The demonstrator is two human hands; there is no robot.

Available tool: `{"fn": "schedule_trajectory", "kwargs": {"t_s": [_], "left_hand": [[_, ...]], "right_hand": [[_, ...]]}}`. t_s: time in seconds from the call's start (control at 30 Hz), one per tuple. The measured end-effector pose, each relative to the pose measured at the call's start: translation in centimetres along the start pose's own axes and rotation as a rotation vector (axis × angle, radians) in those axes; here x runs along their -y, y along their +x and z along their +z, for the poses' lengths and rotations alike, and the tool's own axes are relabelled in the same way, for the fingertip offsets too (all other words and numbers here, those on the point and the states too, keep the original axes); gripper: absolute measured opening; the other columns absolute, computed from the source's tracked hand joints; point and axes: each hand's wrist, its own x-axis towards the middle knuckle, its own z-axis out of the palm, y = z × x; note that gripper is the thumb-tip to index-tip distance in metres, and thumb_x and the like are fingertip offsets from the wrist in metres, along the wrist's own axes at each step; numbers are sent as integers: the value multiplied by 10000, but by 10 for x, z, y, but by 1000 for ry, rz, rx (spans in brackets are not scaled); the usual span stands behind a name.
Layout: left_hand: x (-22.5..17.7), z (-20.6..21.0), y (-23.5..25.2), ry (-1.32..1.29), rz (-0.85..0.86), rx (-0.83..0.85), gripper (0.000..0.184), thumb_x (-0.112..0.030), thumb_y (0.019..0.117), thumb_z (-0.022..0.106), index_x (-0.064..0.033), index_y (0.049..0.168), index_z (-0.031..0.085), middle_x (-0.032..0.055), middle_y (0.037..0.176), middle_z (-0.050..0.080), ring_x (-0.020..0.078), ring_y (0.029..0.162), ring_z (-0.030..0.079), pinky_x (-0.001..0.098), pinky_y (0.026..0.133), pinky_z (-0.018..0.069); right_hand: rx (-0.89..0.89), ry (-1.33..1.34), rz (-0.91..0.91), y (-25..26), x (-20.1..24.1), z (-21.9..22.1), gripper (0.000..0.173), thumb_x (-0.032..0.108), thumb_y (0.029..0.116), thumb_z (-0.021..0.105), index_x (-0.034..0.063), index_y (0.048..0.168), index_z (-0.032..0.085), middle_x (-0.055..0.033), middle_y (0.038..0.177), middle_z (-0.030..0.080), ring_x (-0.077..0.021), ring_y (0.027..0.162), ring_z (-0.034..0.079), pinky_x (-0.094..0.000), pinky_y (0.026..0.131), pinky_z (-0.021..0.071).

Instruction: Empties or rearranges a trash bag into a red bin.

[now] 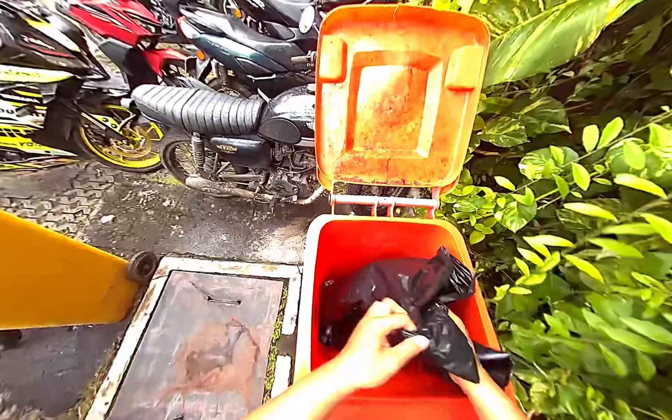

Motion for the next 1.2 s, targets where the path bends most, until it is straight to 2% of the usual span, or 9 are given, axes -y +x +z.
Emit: {"fn": "schedule_trajectory", "kwargs": {"t_s": [0.1,0.2,0.43,0.57,0.7,0.83,0.93,1.03,1.2], "left_hand": [[42,-34,-24,85,18,-94,725,-524,809,849,-63,1316,612,108,1340,606,210,1253,597,414,1038,559],[64,-41,-21,225,-165,-12,1323,-681,567,921,-48,1572,339,177,1597,393,277,1463,423,461,1178,442],[70,23,15,458,-258,78,1476,-837,461,840,-51,1596,319,267,1597,357,396,1493,346,548,1230,320],[43,51,45,274,-82,-264,1027,-662,639,889,2,1363,590,204,1350,639,333,1312,577,538,1141,448],[-22,23,104,150,-292,-12,215,-214,929,704,-4,888,722,174,889,728,335,914,721,592,831,572],[-46,10,136,-82,-228,-159,195,-104,996,549,-16,1032,719,133,961,722,250,951,697,524,860,569],[-73,15,148,-252,-228,-252,248,-130,1036,496,-54,1053,732,89,1035,736,185,1040,684,474,933,551],[-112,22,157,-296,-153,-222,277,-87,990,480,-66,1070,744,74,1063,745,161,1063,685,460,940,558],[-206,40,170,-205,5,-60,249,-100,985,489,-42,1026,728,91,994,726,169,994,685,458,851,567]], "right_hand": [[-15,96,-24,8,9,5,323,136,1006,443,4,1196,668,-25,1098,741,-49,1068,681,-275,993,560],[0,91,-65,17,40,2,375,98,1043,337,33,1169,684,-36,1084,742,-81,1068,686,-308,998,566],[-130,99,-200,22,163,-14,372,214,1059,334,286,1013,696,139,918,717,20,871,677,-244,766,603],[-187,177,-307,29,221,-33,406,207,1040,286,330,1031,674,175,969,729,49,929,679,-205,805,595],[-196,116,-476,50,241,-69,376,164,1054,289,252,1138,645,119,1061,715,3,1021,674,-226,904,582],[-212,-298,-580,40,246,-120,239,251,1058,491,251,1281,575,175,1151,662,48,1087,632,-189,958,546],[-393,-486,-537,-6,194,-132,874,625,954,599,107,1585,287,12,1512,488,-93,1380,494,-331,1147,453],[-688,-259,-423,-40,82,-98,1147,589,844,773,15,1606,136,-138,1606,368,-217,1449,445,-413,1161,462],[-350,-245,27,-17,28,-25,1602,670,462,960,85,1654,63,-217,1658,277,-332,1500,370,-577,1183,405]]}}
